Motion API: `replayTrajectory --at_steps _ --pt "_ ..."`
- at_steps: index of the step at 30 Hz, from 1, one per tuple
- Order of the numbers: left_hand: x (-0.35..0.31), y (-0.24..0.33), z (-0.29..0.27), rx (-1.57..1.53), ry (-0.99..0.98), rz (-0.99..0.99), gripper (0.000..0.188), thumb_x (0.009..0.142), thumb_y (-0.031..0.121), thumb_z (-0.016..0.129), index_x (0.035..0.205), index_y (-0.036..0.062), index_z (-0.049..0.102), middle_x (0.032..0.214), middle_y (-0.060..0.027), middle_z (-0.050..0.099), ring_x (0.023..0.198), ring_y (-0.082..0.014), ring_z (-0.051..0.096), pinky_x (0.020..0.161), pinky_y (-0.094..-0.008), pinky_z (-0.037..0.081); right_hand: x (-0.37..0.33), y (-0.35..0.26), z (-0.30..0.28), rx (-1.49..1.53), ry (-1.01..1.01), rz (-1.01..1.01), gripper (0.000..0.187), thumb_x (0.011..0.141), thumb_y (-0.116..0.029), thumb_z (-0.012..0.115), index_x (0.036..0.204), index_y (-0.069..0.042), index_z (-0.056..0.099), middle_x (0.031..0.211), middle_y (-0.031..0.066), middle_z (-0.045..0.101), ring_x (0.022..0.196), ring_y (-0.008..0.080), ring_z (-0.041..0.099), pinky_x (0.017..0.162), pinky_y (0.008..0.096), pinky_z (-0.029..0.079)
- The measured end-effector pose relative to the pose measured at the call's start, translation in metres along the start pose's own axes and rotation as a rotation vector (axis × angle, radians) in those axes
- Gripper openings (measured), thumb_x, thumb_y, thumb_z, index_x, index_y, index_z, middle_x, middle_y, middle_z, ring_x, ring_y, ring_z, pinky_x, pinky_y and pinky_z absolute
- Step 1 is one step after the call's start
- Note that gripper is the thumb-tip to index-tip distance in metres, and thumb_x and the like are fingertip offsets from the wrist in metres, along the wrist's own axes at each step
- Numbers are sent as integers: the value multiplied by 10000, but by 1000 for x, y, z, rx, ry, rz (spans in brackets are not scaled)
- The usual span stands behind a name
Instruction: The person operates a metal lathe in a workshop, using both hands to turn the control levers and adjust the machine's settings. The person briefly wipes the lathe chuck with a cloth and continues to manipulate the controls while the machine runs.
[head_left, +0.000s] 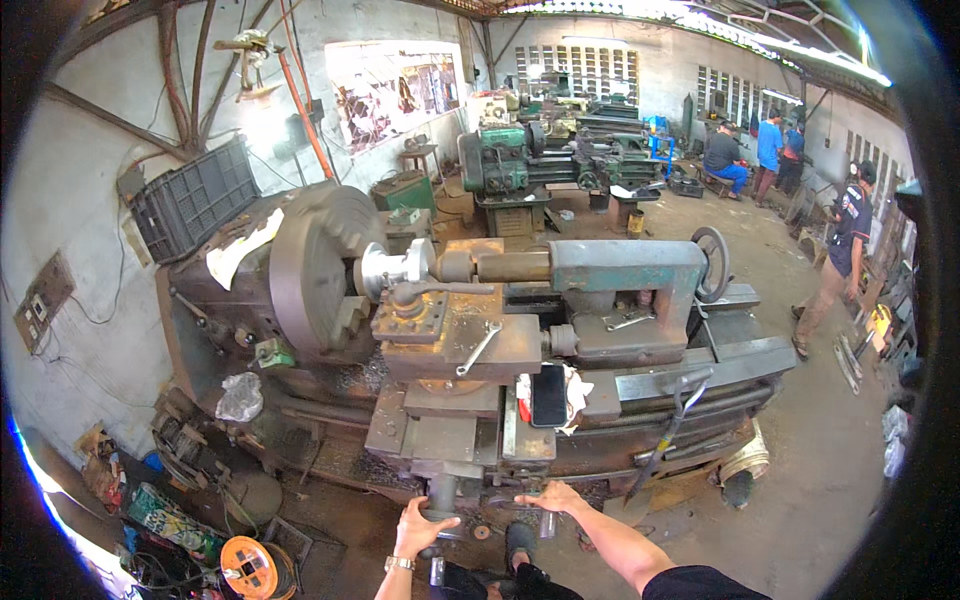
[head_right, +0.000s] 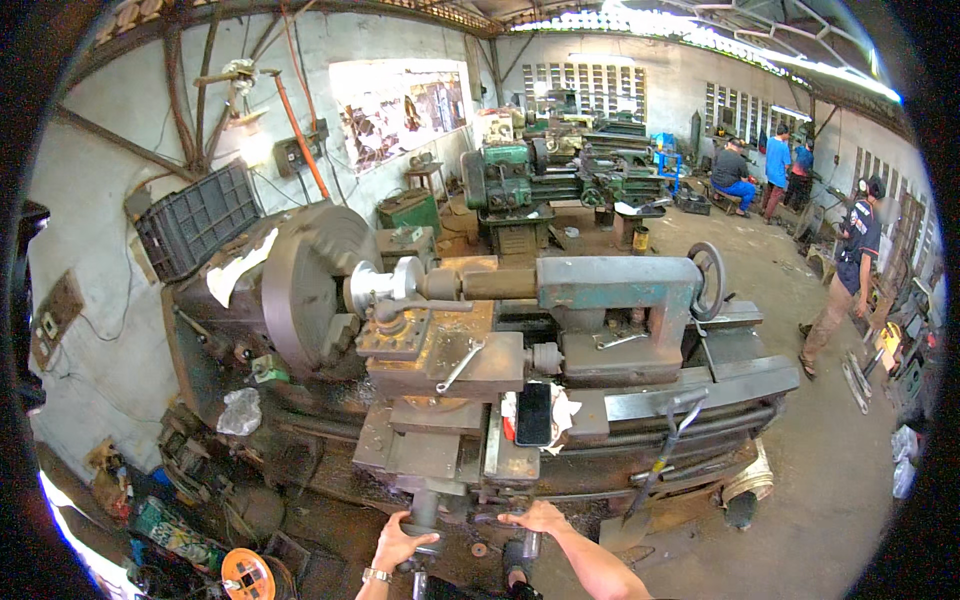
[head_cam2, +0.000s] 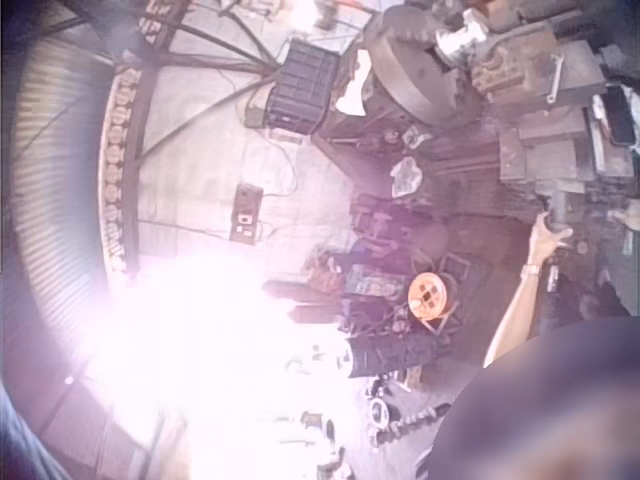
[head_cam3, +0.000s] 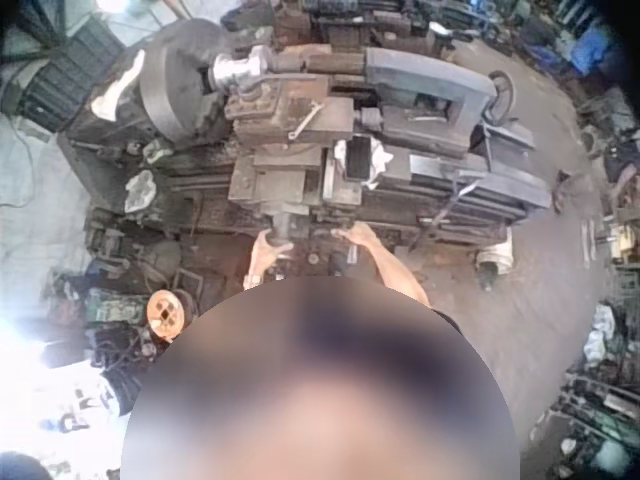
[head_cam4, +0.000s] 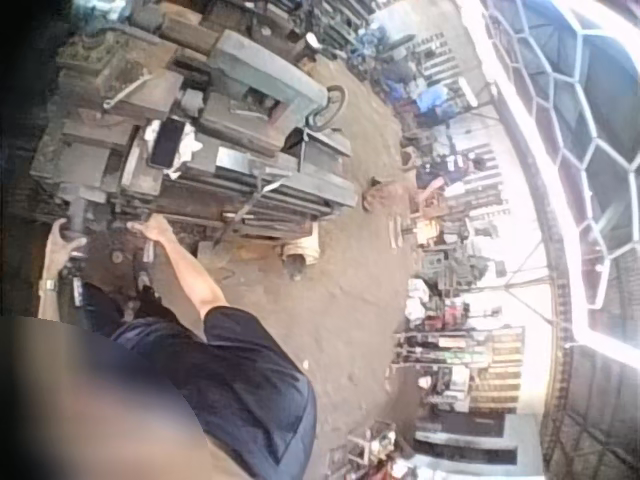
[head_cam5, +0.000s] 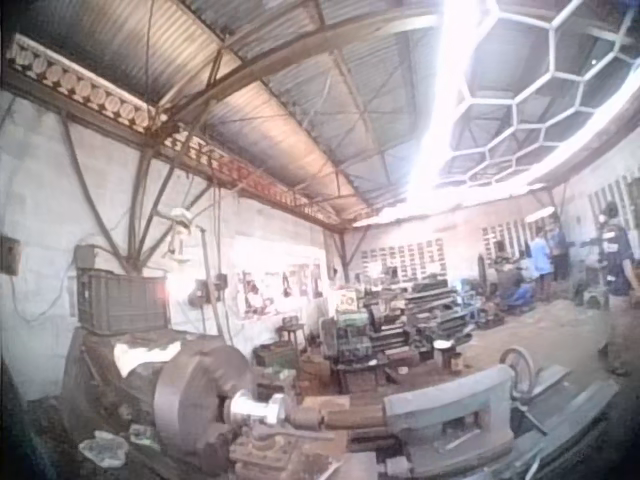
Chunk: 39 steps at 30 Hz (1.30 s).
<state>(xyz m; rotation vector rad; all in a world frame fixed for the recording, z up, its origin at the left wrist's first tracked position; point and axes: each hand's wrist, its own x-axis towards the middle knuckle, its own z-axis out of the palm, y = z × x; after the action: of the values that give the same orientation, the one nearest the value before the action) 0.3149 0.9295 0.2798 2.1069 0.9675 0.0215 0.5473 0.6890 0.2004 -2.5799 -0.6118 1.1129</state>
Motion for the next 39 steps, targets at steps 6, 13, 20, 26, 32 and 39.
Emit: replayTrajectory --at_steps 6,13,20,26,32,39 --pt "5 -9 4 6 -11 -47 1066 527 578 927 1347 30 523 1307 -238 590 1235 -357 565 1054 -437 456 12 13 13 52 53 -131 1148 657 -941 533 1234 46 641 1190 305 652 1158 405 629 1007 456 494" --pt "3 -6 3 21 2 -15 1069 539 617 908 1346 28 527 1301 -229 602 1237 -352 568 1050 -442 459 4 11 1 21 -42 -94 1048 691 -920 535 1192 -11 680 1211 274 657 1169 390 623 1008 453 487" --pt "4 -11 5 33 29 20 1063 541 610 909 1343 23 532 1278 -238 617 1218 -357 585 1030 -439 476 5 16 3 100 -19 -214 1051 685 -894 578 1379 -104 576 1315 242 618 1243 381 581 1050 450 466" --pt "10 -19 11 -5 92 117 1051 525 542 943 1311 -25 537 1203 -229 657 1151 -350 627 995 -426 497 13 23 9 90 -94 -129 1088 677 -936 518 1333 -72 610 1262 271 635 1230 403 583 1039 476 469" --pt "-8 12 -4 -275 -68 -28 943 634 370 934 1369 19 458 1002 -176 674 716 -237 622 582 -355 472 5 27 13 96 44 -164 1131 668 -970 458 1121 38 700 1148 334 653 1166 448 608 1010 485 481" --pt "-26 44 -19 -180 -26 54 980 618 436 944 1372 -2 495 1157 -199 658 818 -259 684 666 -366 575 13 35 14 108 5 -339 1055 734 -934 441 1333 -81 607 1188 349 627 1132 457 619 988 493 486"
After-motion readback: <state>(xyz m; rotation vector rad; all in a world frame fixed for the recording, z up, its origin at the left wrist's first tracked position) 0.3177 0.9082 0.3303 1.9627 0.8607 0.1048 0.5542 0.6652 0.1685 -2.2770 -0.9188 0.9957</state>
